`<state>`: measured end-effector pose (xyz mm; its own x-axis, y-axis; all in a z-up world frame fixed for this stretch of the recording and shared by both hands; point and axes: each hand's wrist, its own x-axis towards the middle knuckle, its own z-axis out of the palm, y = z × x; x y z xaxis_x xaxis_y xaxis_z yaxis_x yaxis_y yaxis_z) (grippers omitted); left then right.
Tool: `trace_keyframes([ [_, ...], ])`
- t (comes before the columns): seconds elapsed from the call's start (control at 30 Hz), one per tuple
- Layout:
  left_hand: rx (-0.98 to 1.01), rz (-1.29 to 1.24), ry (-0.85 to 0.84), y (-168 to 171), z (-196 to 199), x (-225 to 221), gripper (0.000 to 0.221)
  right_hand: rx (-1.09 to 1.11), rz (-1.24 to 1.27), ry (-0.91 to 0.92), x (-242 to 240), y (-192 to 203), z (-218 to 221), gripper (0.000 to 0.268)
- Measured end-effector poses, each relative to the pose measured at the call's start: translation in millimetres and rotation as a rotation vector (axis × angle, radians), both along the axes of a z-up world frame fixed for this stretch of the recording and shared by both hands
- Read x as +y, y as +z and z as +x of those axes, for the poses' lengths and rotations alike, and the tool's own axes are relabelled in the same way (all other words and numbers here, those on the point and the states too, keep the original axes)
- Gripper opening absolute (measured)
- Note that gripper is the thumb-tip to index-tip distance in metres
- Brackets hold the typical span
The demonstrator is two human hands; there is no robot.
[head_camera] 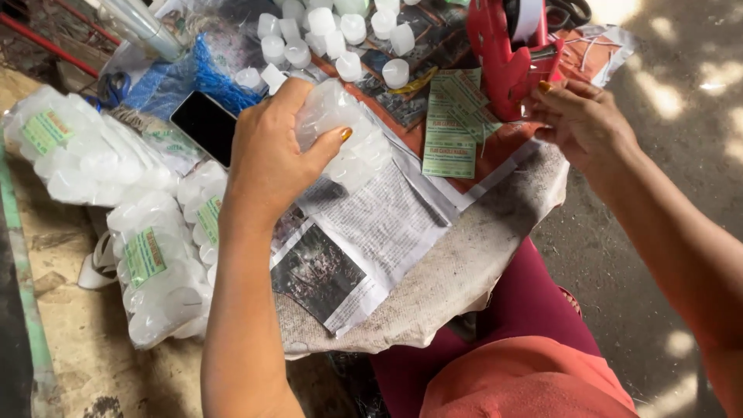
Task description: The person places small white candles into a plastic bag and then secures the top of the bag with tape.
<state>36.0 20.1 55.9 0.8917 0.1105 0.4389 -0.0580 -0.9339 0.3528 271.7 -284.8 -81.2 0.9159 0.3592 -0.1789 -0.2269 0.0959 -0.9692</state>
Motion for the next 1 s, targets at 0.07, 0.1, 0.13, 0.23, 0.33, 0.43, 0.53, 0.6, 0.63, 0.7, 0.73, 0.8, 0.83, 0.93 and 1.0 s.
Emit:
trace_keyframes([
  [0.07,-0.066,0.046,0.001,0,-1,0,0.033,0.152,0.013,0.185,15,-22,2,0.013],
  [0.1,-0.074,0.058,0.033,-1,0,-2,0.033,0.143,0.02,0.218,17,-15,0,0.013],
  [0.13,-0.079,0.042,-0.014,-2,1,-2,0.031,0.02,0.038,0.338,20,-8,-3,0.009],
  [0.23,-0.052,0.036,-0.027,1,-2,-8,0.032,-0.278,-0.072,0.62,42,64,-16,0.007],
  [0.33,0.032,0.018,0.003,1,-1,-16,0.04,-0.631,-0.39,0.796,83,162,-51,0.026],
  [0.43,0.058,0.008,0.022,-2,3,-16,0.043,-0.972,-0.589,0.91,123,201,-59,0.036],
  [0.53,0.012,0.0,0.011,-5,2,-15,0.046,-1.114,-0.708,0.976,152,206,-64,0.033],
  [0.6,-0.016,-0.016,0.003,-3,0,-17,0.044,-1.093,-0.814,0.96,163,206,-67,0.028],
  [0.63,-0.016,-0.021,-0.012,-1,-2,-18,0.037,-1.086,-0.856,0.978,166,205,-66,0.03],
  [0.7,-0.014,-0.027,-0.027,-1,-4,-18,0.031,-1.076,-0.896,0.997,168,203,-67,0.032],
  [0.73,-0.028,-0.022,-0.037,-2,-5,-17,0.028,-0.967,-0.881,0.987,168,202,-69,0.025],
  [0.8,-0.038,-0.015,-0.045,0,-9,-18,0.026,-0.858,-0.861,0.978,169,183,-61,0.018],
  [0.83,-0.046,-0.034,-0.039,3,-11,-19,0.024,-0.862,-0.641,0.979,169,164,-51,0.023],
  [0.93,-0.049,-0.063,-0.017,4,-15,-19,0.023,-0.681,-0.12,0.972,169,110,-46,0.028],
  [1.0,-0.043,-0.07,0.009,4,-17,-17,0.025,-0.494,0.181,0.968,174,76,-49,0.028],
])
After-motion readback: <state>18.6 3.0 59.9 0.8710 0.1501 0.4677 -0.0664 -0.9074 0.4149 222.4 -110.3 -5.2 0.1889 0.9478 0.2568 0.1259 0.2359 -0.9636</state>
